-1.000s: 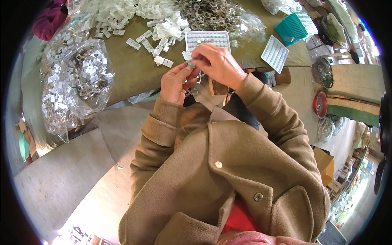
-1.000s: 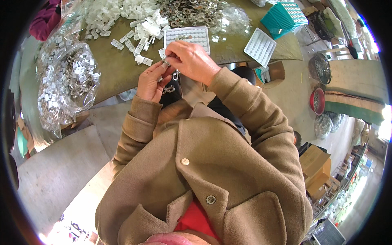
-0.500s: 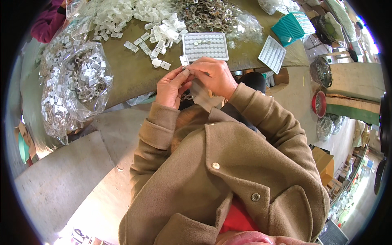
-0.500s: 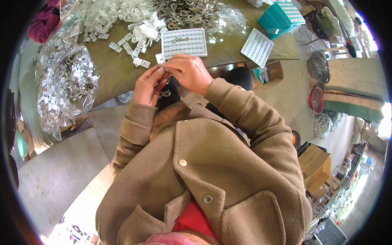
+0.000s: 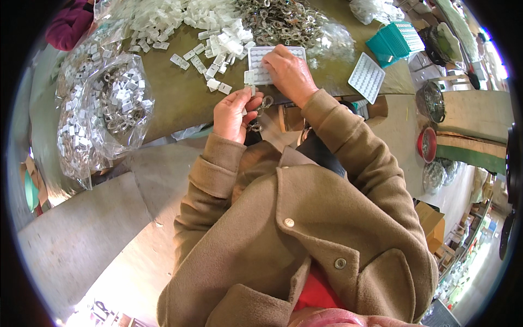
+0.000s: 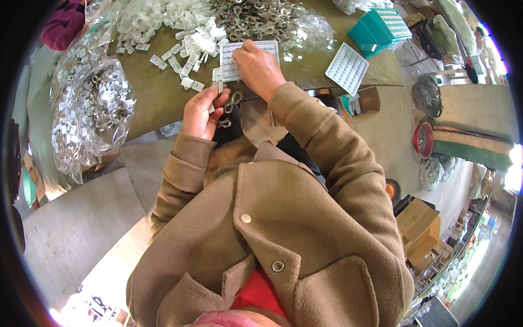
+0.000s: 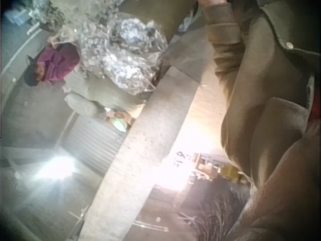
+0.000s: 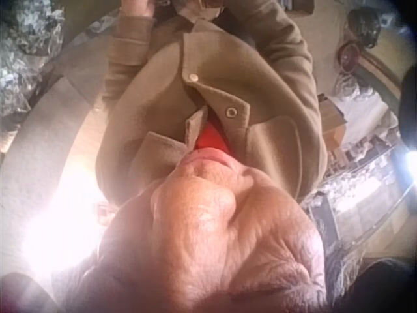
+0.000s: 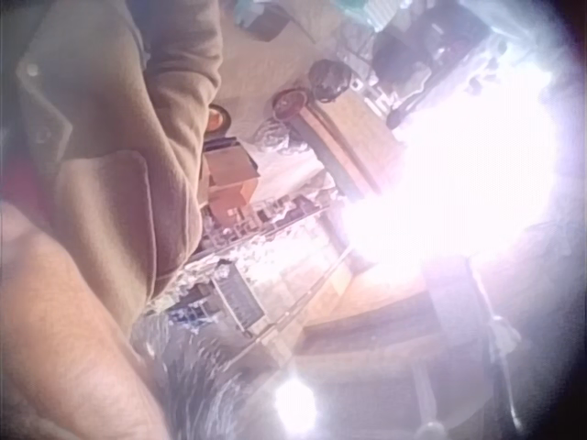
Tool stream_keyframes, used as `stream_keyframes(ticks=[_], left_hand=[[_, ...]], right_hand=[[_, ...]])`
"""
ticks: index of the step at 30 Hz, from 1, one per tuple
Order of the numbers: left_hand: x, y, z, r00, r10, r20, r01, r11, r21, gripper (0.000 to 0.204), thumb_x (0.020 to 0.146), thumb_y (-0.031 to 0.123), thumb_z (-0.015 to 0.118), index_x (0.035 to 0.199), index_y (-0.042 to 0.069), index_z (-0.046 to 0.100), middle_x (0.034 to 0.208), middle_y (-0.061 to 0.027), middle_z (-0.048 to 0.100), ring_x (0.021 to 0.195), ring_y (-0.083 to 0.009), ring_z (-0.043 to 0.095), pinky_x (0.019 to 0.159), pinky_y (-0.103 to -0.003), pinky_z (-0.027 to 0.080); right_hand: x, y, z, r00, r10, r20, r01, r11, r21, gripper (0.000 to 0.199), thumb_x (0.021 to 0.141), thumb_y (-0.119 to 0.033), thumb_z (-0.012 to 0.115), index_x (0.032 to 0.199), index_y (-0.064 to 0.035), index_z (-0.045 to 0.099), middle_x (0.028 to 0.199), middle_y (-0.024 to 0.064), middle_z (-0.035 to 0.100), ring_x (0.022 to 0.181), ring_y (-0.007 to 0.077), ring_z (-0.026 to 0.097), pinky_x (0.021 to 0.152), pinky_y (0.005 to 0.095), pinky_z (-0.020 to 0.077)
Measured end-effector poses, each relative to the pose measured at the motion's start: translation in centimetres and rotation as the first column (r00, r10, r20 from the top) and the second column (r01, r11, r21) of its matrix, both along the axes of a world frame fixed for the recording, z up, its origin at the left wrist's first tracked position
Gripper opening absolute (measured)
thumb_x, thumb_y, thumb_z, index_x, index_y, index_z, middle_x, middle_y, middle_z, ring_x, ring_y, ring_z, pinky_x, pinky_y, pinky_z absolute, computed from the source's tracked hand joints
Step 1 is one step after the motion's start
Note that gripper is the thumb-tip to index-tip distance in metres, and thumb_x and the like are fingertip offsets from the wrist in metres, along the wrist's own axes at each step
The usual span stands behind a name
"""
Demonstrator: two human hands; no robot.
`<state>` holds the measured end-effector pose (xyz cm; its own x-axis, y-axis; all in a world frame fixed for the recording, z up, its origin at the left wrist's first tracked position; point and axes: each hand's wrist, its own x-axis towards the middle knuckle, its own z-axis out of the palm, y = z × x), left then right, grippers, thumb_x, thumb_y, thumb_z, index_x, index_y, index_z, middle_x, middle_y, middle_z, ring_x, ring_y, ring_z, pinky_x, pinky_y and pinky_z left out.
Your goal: The person picks small white plastic pieces and metal fasteners from a table and inserts them into a white plastic tray. They continue placing items into the tray, then transfer the filled tray into a clear plastic bag and place it into a cardboard box under the table.
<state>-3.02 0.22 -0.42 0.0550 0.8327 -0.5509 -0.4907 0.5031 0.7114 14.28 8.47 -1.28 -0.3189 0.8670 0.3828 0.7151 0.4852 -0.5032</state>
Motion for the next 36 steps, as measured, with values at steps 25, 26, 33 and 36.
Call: stream_keyframes(ticks=[25, 26, 33, 36], left_hand=[[1.6, -1.9, 2.0, 0.998, -0.041, 0.039, 0.039, 0.998, 0.045, 0.020, 0.090, 0.009, 0.066, 0.109, 0.002, 0.067, 0.098, -0.0045, 0.069, 0.091, -0.0110, 0.067, 0.070, -0.019, 0.056], [1.7, -2.0, 1.9, 0.999, -0.030, 0.045, 0.027, 0.998, 0.056, 0.021, 0.090, 0.009, 0.066, 0.110, 0.002, 0.067, 0.098, -0.0044, 0.069, 0.091, -0.0111, 0.067, 0.071, -0.019, 0.056], [2.8, -2.8, 0.8, 0.998, 0.057, -0.019, -0.052, 0.982, 0.184, 0.030, 0.090, 0.009, 0.067, 0.118, 0.001, 0.066, 0.106, -0.0046, 0.069, 0.090, -0.0120, 0.067, 0.077, -0.023, 0.054], [3.2, -3.3, 0.6, 0.997, 0.070, -0.018, -0.065, 0.980, 0.187, 0.030, 0.090, 0.008, 0.066, 0.119, 0.001, 0.066, 0.107, -0.0044, 0.069, 0.093, -0.0124, 0.067, 0.076, -0.023, 0.055]], right_hand=[[0.2, -6.1, 2.9, 0.957, 0.242, -0.159, -0.179, 0.927, 0.330, 0.021, 0.073, -0.002, 0.068, 0.093, -0.0078, 0.067, 0.085, 0.0039, 0.065, 0.078, 0.0234, 0.063, 0.069, 0.0351, 0.0513], [0.3, -6.2, 2.9, 0.956, 0.254, -0.148, -0.194, 0.924, 0.331, 0.021, 0.072, -0.002, 0.068, 0.092, -0.0077, 0.067, 0.086, 0.0037, 0.065, 0.079, 0.0233, 0.063, 0.071, 0.0351, 0.0507], [0.8, -6.5, 3.2, 0.938, 0.307, -0.158, -0.277, 0.943, 0.186, 0.019, 0.072, 0.001, 0.065, 0.089, -0.0056, 0.064, 0.087, 0.0060, 0.066, 0.083, 0.0262, 0.062, 0.075, 0.0379, 0.0486], [0.9, -6.5, 3.4, 0.921, 0.273, -0.276, -0.272, 0.961, 0.043, 0.016, 0.075, 0.001, 0.066, 0.090, -0.0041, 0.062, 0.085, 0.0072, 0.063, 0.082, 0.0247, 0.061, 0.073, 0.0368, 0.0487]])
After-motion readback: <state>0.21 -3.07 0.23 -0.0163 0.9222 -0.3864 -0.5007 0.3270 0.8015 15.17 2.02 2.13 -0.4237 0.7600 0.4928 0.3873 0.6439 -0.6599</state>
